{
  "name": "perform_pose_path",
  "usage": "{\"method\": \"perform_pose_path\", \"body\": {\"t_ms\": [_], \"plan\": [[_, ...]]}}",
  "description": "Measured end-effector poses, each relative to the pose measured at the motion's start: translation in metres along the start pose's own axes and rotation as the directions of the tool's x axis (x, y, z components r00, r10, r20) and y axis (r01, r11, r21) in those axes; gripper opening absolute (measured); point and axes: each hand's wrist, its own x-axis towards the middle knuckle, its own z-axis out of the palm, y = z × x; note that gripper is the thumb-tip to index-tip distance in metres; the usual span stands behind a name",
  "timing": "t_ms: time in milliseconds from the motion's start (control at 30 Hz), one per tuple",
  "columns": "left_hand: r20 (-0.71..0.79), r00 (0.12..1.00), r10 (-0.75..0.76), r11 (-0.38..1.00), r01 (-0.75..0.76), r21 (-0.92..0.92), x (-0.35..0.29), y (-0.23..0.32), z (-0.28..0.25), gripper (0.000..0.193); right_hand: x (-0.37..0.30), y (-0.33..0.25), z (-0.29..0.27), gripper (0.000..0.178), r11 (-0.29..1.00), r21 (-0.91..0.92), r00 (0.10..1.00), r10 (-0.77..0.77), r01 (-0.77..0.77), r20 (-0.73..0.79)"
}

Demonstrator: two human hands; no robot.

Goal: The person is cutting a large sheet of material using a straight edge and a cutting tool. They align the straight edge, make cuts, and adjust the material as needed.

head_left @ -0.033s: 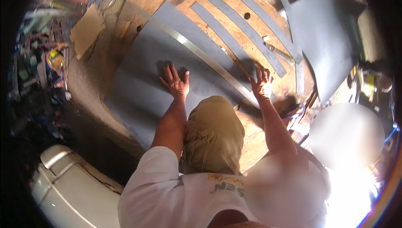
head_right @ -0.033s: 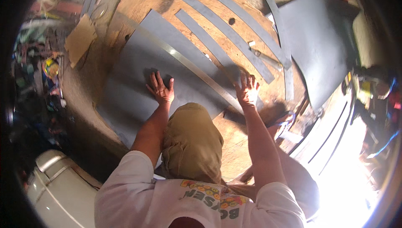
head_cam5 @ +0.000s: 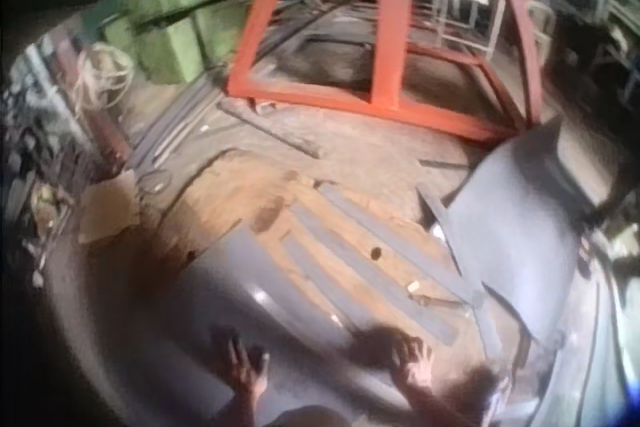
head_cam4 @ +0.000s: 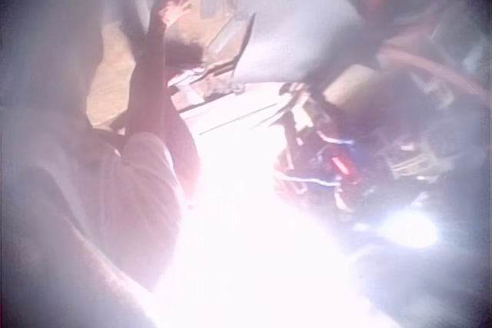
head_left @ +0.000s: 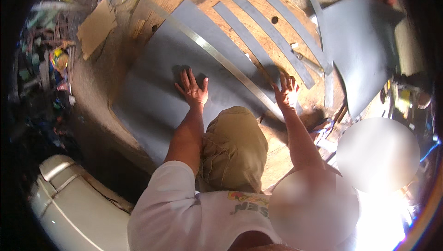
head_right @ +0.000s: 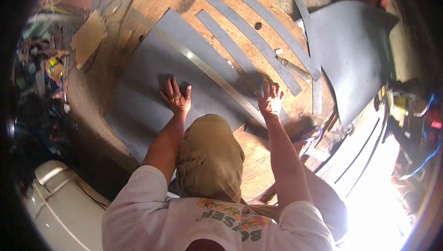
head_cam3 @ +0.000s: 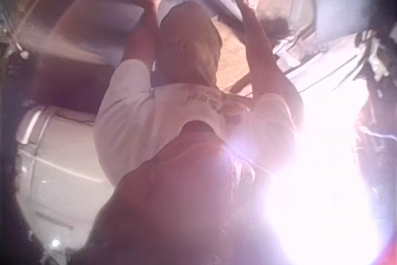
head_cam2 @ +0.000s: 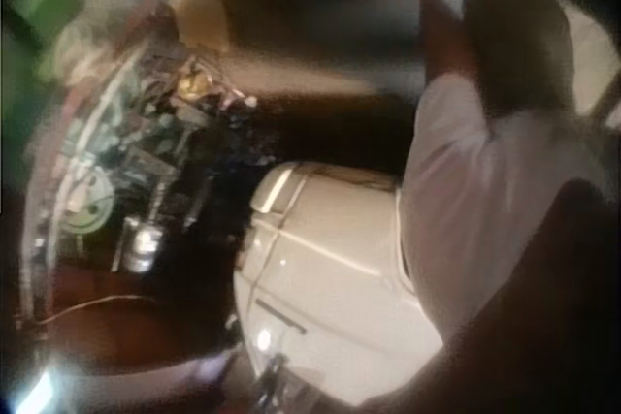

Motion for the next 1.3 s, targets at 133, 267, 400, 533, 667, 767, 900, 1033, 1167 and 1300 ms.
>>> {"method": "perform_pose_path", "body": {"t_ms": [133,267,400,533,667,767,900,1033,1167,1300], "plan": [[-0.003,1.0,-0.01,1.0,0.01,-0.008,-0.003,-0.003,0.001,0.09,0.03,-0.016,0.006,0.065,0.998,-0.018,0.998,-0.055,0.055,0.034],[-0.014,1.0,-0.008,0.997,0.007,-0.08,-0.001,0.003,-0.001,0.089,0.046,-0.015,0.007,0.061,0.995,0.034,0.995,-0.094,0.093,0.031],[-0.02,1.0,-0.015,0.999,0.014,-0.034,-0.005,-0.004,-0.003,0.088,0.069,-0.046,-0.014,0.058,0.892,0.425,0.987,-0.157,0.153,-0.028],[0.049,0.998,-0.031,0.999,0.032,-0.007,-0.003,-0.002,-0.008,0.089,0.097,-0.074,-0.019,0.057,0.837,0.536,0.992,-0.126,0.108,-0.003],[0.023,1.0,-0.02,1.0,0.021,-0.024,-0.001,0.0,-0.008,0.088,0.118,-0.101,-0.004,0.052,0.795,0.604,0.995,-0.094,0.047,0.046],[-0.005,1.0,-0.016,0.999,0.016,-0.028,-0.001,-0.001,-0.008,0.088,0.119,-0.118,0.004,0.051,0.84,0.536,0.989,-0.135,0.084,0.058],[0.033,0.999,-0.023,0.999,0.024,-0.032,-0.001,-0.001,-0.007,0.088,0.11,-0.131,0.013,0.054,0.845,0.511,0.97,-0.229,0.159,0.077],[0.023,1.0,-0.021,0.999,0.022,-0.029,-0.001,-0.002,-0.004,0.088,0.085,-0.126,0.022,0.057,0.874,0.447,0.97,-0.238,0.192,0.05],[0.017,1.0,-0.023,0.999,0.023,-0.032,-0.002,-0.004,-0.002,0.088,0.072,-0.126,0.025,0.061,0.892,0.394,0.965,-0.259,0.223,0.039],[-0.029,1.0,0.0,0.998,-0.002,-0.058,-0.003,-0.004,-0.004,0.087,0.091,-0.146,0.024,0.063,0.936,0.3,0.972,-0.218,0.183,0.087]]}}
